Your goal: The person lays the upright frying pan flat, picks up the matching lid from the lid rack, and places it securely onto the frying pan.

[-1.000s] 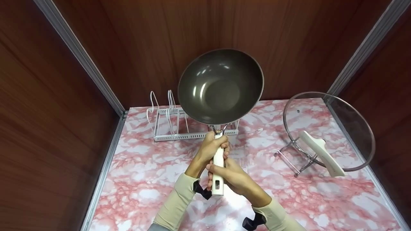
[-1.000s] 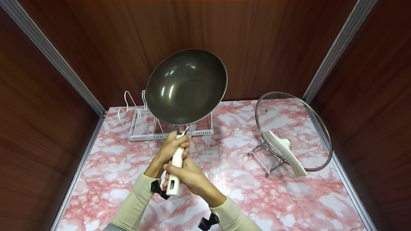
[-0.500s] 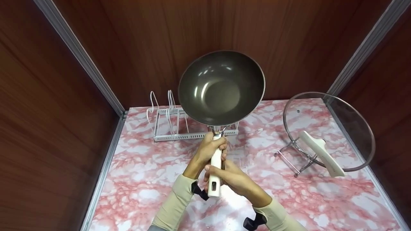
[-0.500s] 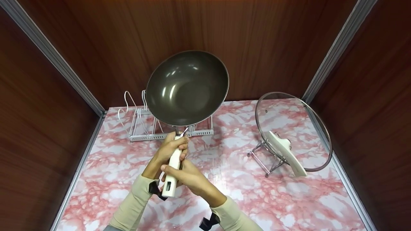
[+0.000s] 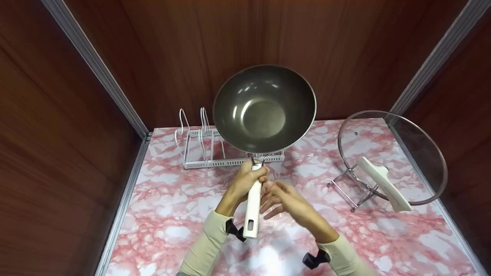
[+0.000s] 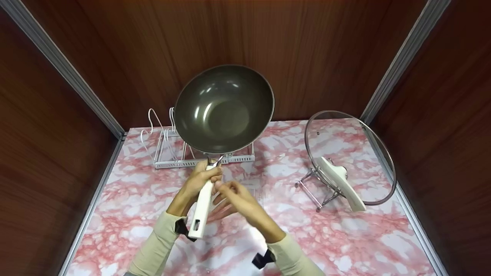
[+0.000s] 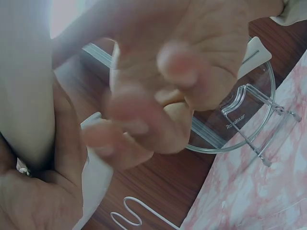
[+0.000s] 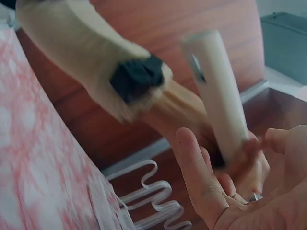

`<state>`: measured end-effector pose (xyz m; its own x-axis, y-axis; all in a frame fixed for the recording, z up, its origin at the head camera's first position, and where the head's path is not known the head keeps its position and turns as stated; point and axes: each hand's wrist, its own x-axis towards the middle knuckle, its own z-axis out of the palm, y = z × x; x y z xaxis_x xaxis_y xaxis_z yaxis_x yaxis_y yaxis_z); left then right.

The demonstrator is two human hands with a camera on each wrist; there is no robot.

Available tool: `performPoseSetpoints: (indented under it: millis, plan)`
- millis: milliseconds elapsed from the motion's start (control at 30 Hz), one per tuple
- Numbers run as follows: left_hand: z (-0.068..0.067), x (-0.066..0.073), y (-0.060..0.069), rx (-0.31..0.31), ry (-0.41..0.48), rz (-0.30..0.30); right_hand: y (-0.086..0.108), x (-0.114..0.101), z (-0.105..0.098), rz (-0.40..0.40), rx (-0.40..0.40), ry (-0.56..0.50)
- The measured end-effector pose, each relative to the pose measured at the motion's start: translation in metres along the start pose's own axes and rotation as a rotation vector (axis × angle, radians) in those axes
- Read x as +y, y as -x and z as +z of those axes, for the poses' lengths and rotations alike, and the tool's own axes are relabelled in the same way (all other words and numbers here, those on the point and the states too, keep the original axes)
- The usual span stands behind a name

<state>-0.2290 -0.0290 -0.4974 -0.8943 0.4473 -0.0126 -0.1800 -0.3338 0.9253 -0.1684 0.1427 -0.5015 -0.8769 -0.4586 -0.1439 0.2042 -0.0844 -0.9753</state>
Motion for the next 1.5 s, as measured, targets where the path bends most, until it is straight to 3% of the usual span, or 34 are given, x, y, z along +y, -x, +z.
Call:
performPoseSetpoints:
  millis: [267,567,900,1133,1500]
  plan:
    - [-0.003,0.0,0.005,-0.04,-0.026,-0.009,-0.004,-0.017,-0.043,-0.063,0.15,0.022]
    - [-0.005,0.002,0.014,-0.059,-0.032,-0.011,-0.012,-0.033,-0.087,-0.025,0.329,-0.036]
    - [-0.009,0.004,0.019,-0.065,-0.067,-0.034,-0.023,-0.047,-0.121,-0.056,0.266,-0.007]
    - [-0.01,0.005,0.022,-0.076,-0.072,-0.04,-0.035,-0.056,-0.136,-0.085,0.268,-0.034]
    - [-0.014,0.004,0.026,-0.105,-0.112,-0.051,-0.049,-0.071,-0.155,-0.064,0.279,-0.026]
